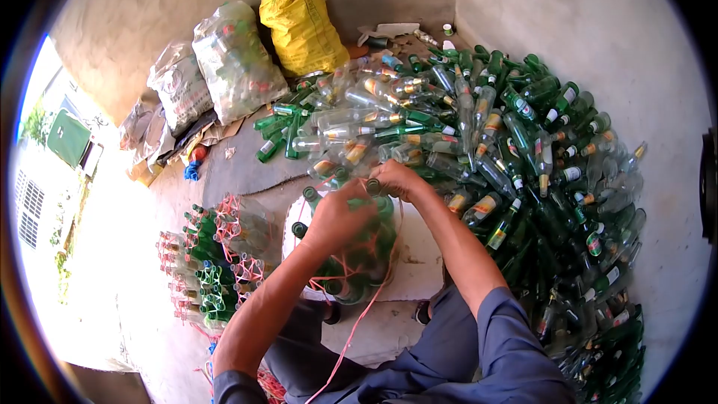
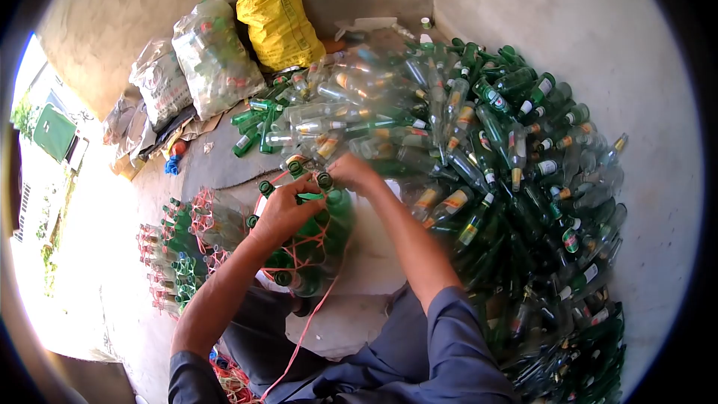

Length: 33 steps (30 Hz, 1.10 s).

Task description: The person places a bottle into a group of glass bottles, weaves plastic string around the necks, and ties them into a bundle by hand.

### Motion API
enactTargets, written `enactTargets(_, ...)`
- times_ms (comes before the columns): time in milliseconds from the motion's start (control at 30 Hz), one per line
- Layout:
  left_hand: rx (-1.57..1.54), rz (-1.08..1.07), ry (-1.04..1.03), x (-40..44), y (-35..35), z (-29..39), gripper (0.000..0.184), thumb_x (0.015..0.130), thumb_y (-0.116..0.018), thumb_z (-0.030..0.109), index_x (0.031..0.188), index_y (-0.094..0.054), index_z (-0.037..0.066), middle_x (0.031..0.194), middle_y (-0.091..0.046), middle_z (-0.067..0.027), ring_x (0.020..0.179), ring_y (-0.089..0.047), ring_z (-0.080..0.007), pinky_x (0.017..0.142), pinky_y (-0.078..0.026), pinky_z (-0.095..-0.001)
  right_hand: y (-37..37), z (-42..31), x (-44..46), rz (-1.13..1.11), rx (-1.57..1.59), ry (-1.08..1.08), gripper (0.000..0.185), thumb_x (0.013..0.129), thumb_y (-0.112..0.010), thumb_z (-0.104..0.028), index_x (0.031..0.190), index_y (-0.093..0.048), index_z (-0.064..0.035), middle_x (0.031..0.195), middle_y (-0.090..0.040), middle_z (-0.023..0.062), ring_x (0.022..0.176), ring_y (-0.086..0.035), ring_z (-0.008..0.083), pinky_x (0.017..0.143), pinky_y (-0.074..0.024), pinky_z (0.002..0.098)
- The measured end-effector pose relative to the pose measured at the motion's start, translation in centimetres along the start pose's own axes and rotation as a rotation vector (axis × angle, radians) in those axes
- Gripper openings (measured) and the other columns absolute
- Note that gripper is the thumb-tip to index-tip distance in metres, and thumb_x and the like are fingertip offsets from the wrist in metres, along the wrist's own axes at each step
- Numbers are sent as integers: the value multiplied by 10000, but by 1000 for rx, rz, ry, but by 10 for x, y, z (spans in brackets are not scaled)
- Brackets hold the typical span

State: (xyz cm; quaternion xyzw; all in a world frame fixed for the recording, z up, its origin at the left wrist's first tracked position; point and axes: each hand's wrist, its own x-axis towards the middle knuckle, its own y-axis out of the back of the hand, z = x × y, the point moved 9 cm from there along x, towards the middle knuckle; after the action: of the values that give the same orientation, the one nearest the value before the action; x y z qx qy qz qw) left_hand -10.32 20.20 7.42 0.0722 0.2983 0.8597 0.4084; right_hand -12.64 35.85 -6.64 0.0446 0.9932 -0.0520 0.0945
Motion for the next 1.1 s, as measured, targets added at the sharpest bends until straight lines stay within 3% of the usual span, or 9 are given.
enactTargets(200,41,-78,-24,5,-4,2,316,822,-757,253,1011,-724,1,1482,-534,-235,1310,-587,-311,1075,-424,-355,-3,2,6,-44,-31,9,186,778,-800,-169,784,-740,7,676,-640,-2,563,-542,71,515,-391,238)
enactTargets(300,59,-55,-94,18,-6,-11,272,835,-752,243,945,-715,-3,1254,-687,-175,1151,-664,-246,996,-464,-337,-2,3,9,-49,-74,19,204,783,-802,-196,765,-729,-6,661,-622,-16,544,-508,61,488,-349,241)
enactTargets(400,-61,-40,-84,19,-6,-19,242,840,-749,229,890,-703,-4,969,-699,-80,935,-654,-153,879,-476,-300,1,-4,-4,3,-125,-14,274,804,-814,-268,708,-680,-50,615,-553,-52,507,-441,48,455,-282,248)
enactTargets(500,-91,-22,-14,8,0,-1,233,836,-749,221,874,-702,-3,841,-663,-38,826,-594,-102,780,-460,-274,5,-3,-16,57,-111,-46,403,819,-803,-352,603,-582,-93,563,-453,-64,487,-388,66,449,-259,287)
enactTargets(633,-76,10,-40,6,6,8,232,836,-740,211,870,-695,-15,834,-667,-48,798,-599,-110,731,-465,-277,12,3,-42,-1,-54,-137,433,864,-784,-403,632,-547,-124,574,-391,-73,468,-365,90,434,-251,297)
enactTargets(800,-88,8,-109,19,2,-10,219,856,-729,180,908,-685,-28,813,-672,-45,738,-599,-100,684,-474,-260,18,8,-82,-4,159,-173,283,886,-796,-283,778,-625,-85,604,-457,-50,483,-402,73,422,-298,267)
enactTargets(900,-105,64,-94,17,8,-9,216,807,-716,218,822,-761,7,786,-746,-86,776,-717,-175,787,-558,-331,25,14,-97,33,264,-196,237,904,-784,-239,858,-646,-52,633,-498,-37,509,-433,60,428,-332,254)
enactTargets(1000,-162,38,-31,10,6,-8,228,805,-712,246,823,-771,26,774,-737,-70,762,-703,-160,771,-553,-341,32,15,-92,18,332,-135,207,928,-754,-216,904,-649,-39,662,-511,-39,521,-450,55,450,-368,238)
enactTargets(1100,-43,45,-49,13,9,-8,204,853,-743,157,907,-720,-39,796,-697,-40,733,-622,-87,673,-487,-255,34,5,-78,5,488,-54,188,915,-740,-185,950,-672,-13,660,-531,-35,503,-471,67,449,-388,242)
